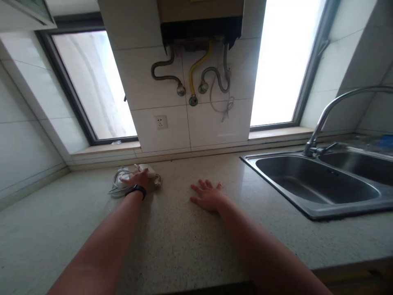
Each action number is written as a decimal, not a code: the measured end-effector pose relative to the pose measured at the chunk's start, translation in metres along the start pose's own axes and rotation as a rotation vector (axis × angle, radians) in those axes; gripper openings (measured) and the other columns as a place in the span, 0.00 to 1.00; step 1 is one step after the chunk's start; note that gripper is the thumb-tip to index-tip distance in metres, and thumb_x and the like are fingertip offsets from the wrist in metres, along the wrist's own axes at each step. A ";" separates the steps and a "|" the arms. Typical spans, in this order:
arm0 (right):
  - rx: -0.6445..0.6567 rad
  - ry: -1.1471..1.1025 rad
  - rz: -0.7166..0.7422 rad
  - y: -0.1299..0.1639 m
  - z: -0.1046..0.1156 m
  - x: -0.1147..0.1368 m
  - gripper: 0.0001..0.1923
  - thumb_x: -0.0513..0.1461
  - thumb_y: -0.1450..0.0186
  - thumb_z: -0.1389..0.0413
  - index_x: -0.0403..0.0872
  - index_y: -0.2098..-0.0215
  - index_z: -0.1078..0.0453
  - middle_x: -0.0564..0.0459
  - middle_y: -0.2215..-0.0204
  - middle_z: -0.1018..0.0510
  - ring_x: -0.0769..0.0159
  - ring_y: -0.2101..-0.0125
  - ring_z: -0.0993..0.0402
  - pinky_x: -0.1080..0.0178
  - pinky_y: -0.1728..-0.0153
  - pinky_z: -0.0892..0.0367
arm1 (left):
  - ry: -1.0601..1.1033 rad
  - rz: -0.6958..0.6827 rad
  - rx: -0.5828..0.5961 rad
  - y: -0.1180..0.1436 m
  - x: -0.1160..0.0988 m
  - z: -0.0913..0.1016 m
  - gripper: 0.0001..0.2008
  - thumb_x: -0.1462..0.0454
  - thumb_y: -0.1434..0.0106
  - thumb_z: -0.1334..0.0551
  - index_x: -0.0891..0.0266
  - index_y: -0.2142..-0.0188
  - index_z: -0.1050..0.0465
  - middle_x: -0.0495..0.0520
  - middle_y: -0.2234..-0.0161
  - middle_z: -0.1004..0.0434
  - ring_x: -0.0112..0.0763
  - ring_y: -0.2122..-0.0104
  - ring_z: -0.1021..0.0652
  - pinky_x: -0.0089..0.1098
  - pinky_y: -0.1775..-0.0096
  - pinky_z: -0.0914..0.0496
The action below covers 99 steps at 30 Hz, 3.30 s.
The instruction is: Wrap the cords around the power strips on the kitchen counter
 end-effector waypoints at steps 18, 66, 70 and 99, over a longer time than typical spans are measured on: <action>-0.214 -0.285 -0.074 -0.009 0.009 -0.005 0.31 0.56 0.28 0.61 0.56 0.32 0.44 0.45 0.34 0.40 0.44 0.34 0.51 0.26 0.43 0.70 | -0.129 -0.624 -0.145 0.104 -0.136 0.030 0.27 0.72 0.38 0.42 0.55 0.40 0.33 0.58 0.54 0.32 0.42 0.51 0.30 0.42 0.48 0.36; -0.374 -0.437 0.173 0.024 0.034 0.039 0.15 0.48 0.33 0.46 0.49 0.55 0.26 0.52 0.62 0.20 0.65 0.62 0.26 0.66 0.62 0.38 | 1.903 0.272 0.091 0.120 -0.104 0.057 0.12 0.64 0.28 0.44 0.64 0.49 0.27 0.59 0.50 0.22 0.38 0.46 0.24 0.43 0.42 0.29; -0.198 -0.320 0.221 0.022 0.023 0.040 0.10 0.44 0.36 0.45 0.46 0.64 0.26 0.53 0.71 0.23 0.68 0.71 0.30 0.68 0.70 0.44 | 1.903 0.271 0.081 0.119 -0.105 0.059 0.14 0.62 0.28 0.44 0.64 0.47 0.28 0.60 0.48 0.24 0.39 0.44 0.26 0.40 0.44 0.28; -0.720 -0.324 -0.066 0.035 0.060 0.006 0.15 0.46 0.32 0.52 0.46 0.71 0.33 0.54 0.77 0.31 0.69 0.75 0.38 0.66 0.73 0.52 | 1.355 0.522 0.228 0.113 -0.079 0.040 0.12 0.70 0.41 0.36 0.63 0.57 0.31 0.55 0.59 0.23 0.34 0.65 0.18 0.29 0.67 0.23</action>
Point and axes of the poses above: each hand's wrist, its own y-axis away from the middle knuckle, its own z-axis out of the back of the hand, x = y × z, the point moved 1 cm from there along -y, towards the middle knuckle
